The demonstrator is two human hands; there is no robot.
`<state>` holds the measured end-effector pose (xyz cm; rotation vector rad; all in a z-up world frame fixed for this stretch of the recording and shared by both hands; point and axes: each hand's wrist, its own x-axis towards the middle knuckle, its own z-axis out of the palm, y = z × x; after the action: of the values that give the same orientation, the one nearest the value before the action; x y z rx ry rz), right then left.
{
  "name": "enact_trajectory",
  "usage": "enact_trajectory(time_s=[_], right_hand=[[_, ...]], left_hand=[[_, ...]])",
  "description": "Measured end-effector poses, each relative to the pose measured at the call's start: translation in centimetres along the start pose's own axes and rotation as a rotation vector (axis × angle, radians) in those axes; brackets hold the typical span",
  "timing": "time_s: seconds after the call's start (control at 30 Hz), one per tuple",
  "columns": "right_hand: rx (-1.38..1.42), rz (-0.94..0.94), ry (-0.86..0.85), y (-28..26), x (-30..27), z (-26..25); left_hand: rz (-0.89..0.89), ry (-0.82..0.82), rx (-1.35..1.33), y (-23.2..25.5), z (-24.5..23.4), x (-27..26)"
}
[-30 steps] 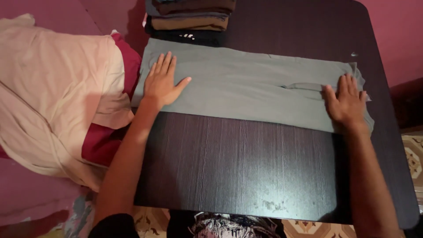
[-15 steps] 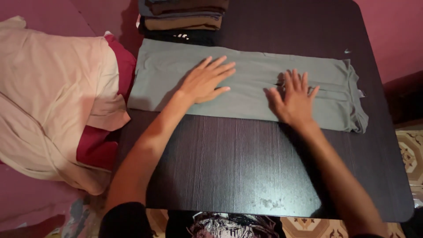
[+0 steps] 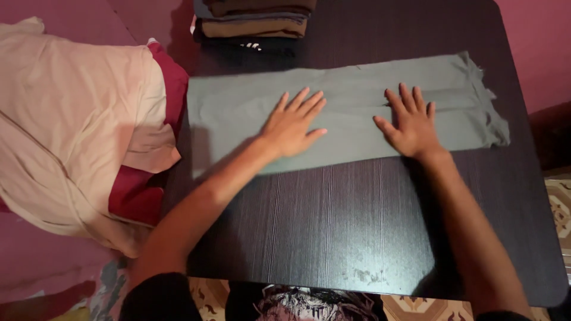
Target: The person folds a light gray long-sleeved shirt on a dark table. They smooth the fabric, fold the sleeves inward, fold the shirt in half lengthwise, then fold it into thirds to create a compact rectangle. The folded shirt is placed on top of a stack of other folded clothes.
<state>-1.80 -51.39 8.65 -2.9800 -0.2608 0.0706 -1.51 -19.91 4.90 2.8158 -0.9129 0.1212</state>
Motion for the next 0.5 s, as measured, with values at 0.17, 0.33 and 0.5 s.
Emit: enact_trajectory(time_s=[0.17,0.33,0.5], right_hand=[[-0.033,-0.073,-0.013,4.4,2.9,0.6],[-0.073,0.039,0.074,0.8,2.0,0.6],[-0.072,0.341,0.041,-7.8,-1.2,-1.2]], left_hand=[[0.005,0.073,-0.005,4.0,1.0,-1.3],[0.262,0.096,-0.011,1.1,-0.7,-0.4],[0.513,0.013,-0.138,-3.2,-3.5,-0.3]])
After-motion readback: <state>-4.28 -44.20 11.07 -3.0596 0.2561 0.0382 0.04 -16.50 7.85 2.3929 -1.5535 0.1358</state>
